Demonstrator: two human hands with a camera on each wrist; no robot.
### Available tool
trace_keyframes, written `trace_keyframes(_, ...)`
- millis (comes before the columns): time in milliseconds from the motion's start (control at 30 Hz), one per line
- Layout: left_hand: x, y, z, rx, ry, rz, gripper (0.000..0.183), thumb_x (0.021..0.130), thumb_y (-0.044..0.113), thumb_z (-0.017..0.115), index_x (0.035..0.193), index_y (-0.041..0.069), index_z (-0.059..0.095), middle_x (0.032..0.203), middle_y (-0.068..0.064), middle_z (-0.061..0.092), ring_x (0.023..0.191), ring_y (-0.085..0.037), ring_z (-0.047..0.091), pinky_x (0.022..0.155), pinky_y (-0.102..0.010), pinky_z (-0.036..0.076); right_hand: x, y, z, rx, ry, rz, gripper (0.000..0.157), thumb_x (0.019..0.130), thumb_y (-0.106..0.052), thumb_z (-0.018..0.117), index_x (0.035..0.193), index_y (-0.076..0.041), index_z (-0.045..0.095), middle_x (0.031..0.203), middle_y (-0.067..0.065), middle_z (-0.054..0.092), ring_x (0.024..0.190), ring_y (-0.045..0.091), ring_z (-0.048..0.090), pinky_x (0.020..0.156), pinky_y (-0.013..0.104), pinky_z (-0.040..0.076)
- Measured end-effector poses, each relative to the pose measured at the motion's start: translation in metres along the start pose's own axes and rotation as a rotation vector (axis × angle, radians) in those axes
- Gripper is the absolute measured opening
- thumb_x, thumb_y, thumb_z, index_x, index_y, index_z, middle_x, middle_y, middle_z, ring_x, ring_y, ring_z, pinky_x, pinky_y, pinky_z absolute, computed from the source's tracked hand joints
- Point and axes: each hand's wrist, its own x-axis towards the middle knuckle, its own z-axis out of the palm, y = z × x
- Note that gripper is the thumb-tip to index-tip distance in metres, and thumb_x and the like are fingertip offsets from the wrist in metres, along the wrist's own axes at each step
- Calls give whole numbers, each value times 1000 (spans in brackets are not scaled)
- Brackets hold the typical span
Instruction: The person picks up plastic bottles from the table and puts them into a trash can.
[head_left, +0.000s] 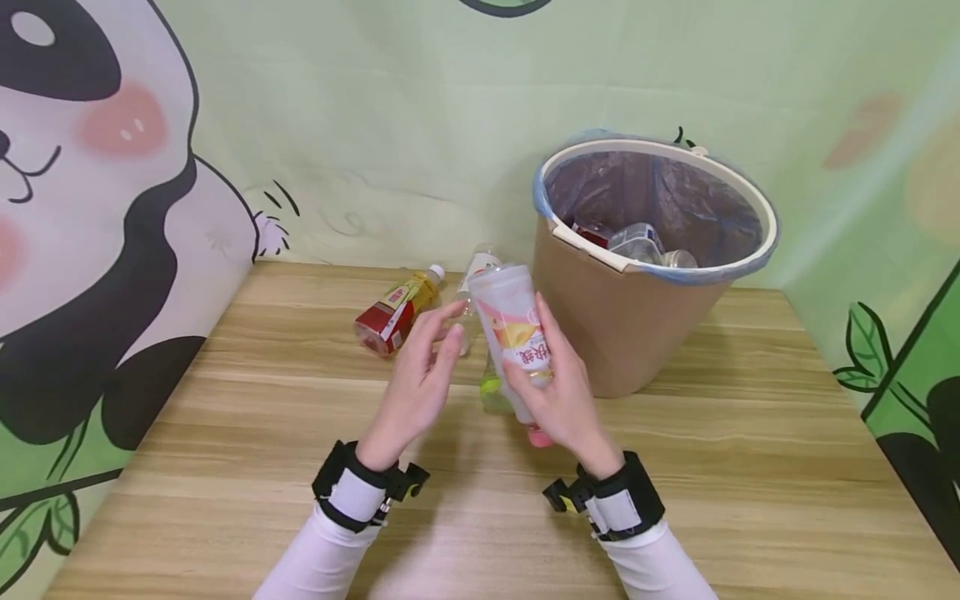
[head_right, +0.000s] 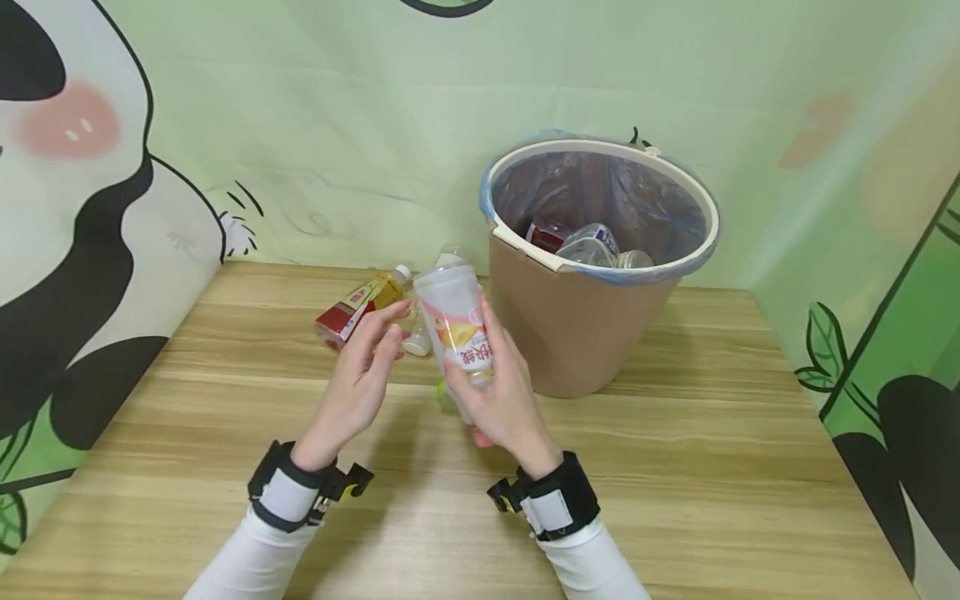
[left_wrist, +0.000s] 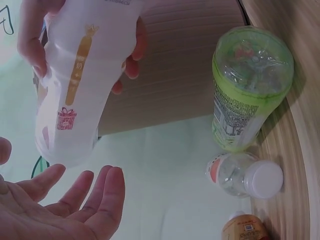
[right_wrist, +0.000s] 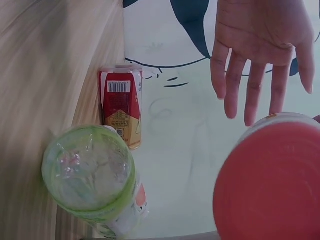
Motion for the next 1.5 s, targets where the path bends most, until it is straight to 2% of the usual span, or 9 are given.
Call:
trace_keyframes(133,2,0,-2,-5,-2,-6,41,103,26,40,139,8,44,135,-13,47,109,-31,55,83,-41,52,3,13,-1,-37,-4,-4,82,85,-13,68,152,-16,20,136,13,48,98,26,55,78,42,49)
trace_keyframes(333,2,2,-5,-6,7,-21,39,101,16,44,138,3,43,136,-16,46,114,-30,53,89,-47,49,4,10,-8,-91,-32,-20,82,85,-24,68,152,-23,21,129,8,50,93,20,54,72,37,50)
trace_keyframes(633,1,6,-6,62,41,47,41,101,26,44,139,10,44,137,-7,47,116,-23,50,93,-45,45,4,0,-23,-176,-59,-49,82,85,-28,69,151,-30,21,121,7,52,87,17,54,66,32,50)
trace_keyframes(733,1,24,-9,82,48,58,40,100,20,44,138,5,44,135,-12,48,115,-27,49,93,-48,43,7,-8,-31,-183,-58,-81,82,85,-27,69,151,-29,21,119,7,53,85,17,53,64,32,50)
trace_keyframes(867,5,50,-13,75,56,66,39,99,9,45,136,-2,44,133,-20,47,115,-33,48,94,-50,42,18,-25,-45,-99,-63,-109,78,86,-19,69,151,-25,25,116,7,57,83,17,55,64,34,50)
trace_keyframes(1000,9,54,-14,73,78,95,39,98,7,45,136,-2,44,133,-21,47,115,-33,48,93,-49,41,34,-45,-63,6,-56,-92,73,88,-12,65,150,-23,28,121,8,56,86,18,56,66,32,51)
trace_keyframes(1233,11,57,-14,76,76,99,39,98,7,45,136,-2,43,133,-22,47,115,-33,47,95,-50,41,67,-77,-100,240,-20,-14,60,95,-14,54,149,-22,29,115,11,51,83,19,59,58,25,54)
trace_keyframes(1367,11,56,-13,76,65,86,40,98,7,45,137,-2,43,133,-21,47,115,-33,47,95,-50,41,90,-84,-121,373,48,20,59,95,-19,56,148,-22,30,113,13,49,80,18,59,58,23,54)
trace_keyframes(1500,13,38,-10,80,66,94,41,99,10,45,139,3,42,135,-17,46,116,-31,46,96,-50,40,110,-79,-141,376,142,67,63,93,-20,59,147,-23,27,114,12,48,82,20,59,60,22,54)
